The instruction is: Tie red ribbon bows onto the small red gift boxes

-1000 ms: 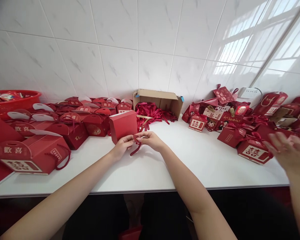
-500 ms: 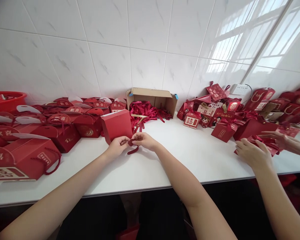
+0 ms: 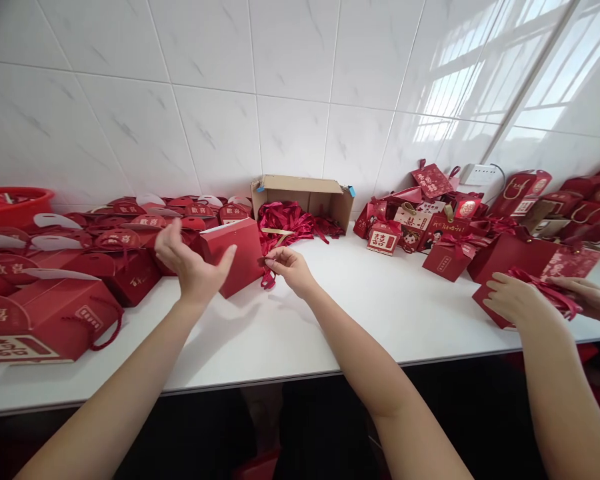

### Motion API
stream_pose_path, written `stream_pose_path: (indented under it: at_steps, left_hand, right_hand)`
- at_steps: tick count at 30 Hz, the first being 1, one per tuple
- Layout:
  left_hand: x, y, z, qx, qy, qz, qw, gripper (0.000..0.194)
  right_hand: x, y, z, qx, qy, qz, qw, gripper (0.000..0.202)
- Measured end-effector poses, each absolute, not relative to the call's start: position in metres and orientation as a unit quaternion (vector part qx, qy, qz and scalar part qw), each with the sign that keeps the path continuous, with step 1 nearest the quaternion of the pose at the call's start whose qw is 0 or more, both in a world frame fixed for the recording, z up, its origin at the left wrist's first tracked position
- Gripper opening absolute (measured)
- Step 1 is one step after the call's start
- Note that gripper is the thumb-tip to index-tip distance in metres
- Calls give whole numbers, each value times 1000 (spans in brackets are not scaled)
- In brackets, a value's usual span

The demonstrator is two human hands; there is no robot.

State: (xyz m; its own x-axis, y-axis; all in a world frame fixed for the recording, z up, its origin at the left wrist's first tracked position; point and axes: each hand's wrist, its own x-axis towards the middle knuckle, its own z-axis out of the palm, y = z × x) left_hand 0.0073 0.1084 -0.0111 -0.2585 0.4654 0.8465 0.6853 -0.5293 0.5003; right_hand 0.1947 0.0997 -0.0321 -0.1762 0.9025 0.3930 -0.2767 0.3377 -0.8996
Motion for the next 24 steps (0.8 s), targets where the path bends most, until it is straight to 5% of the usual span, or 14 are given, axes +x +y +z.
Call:
stream_pose_path:
  at_steps: [3,6,9,11,15,24]
  left_hand:
    - [0,126,4,-601,-471,-642,-71,105]
    - [0,133,8,-656,-380,-617,-212,81]
    - [7,125,5,-690,-346,-594,-227,36]
    - [12,116,2,-700,-344,-584,-226,24]
    - [19,102,-5,-746,-281,-575,-184,16]
    - [17,93,-12,-731,-284,-538,-309,21]
  right_hand:
    - [199,100,-32,-276,-567,491,602,33]
    - [203,101,-33,-288,-559,452,633,28]
    - [204,98,-31,-308,-588,375,647,20]
    - [202,95,-29,-307,-621,331,641,14]
    - [194,87,-26,-287,-659,267,642,6]
    - [186,79,-27,-294,-684,201,636,10]
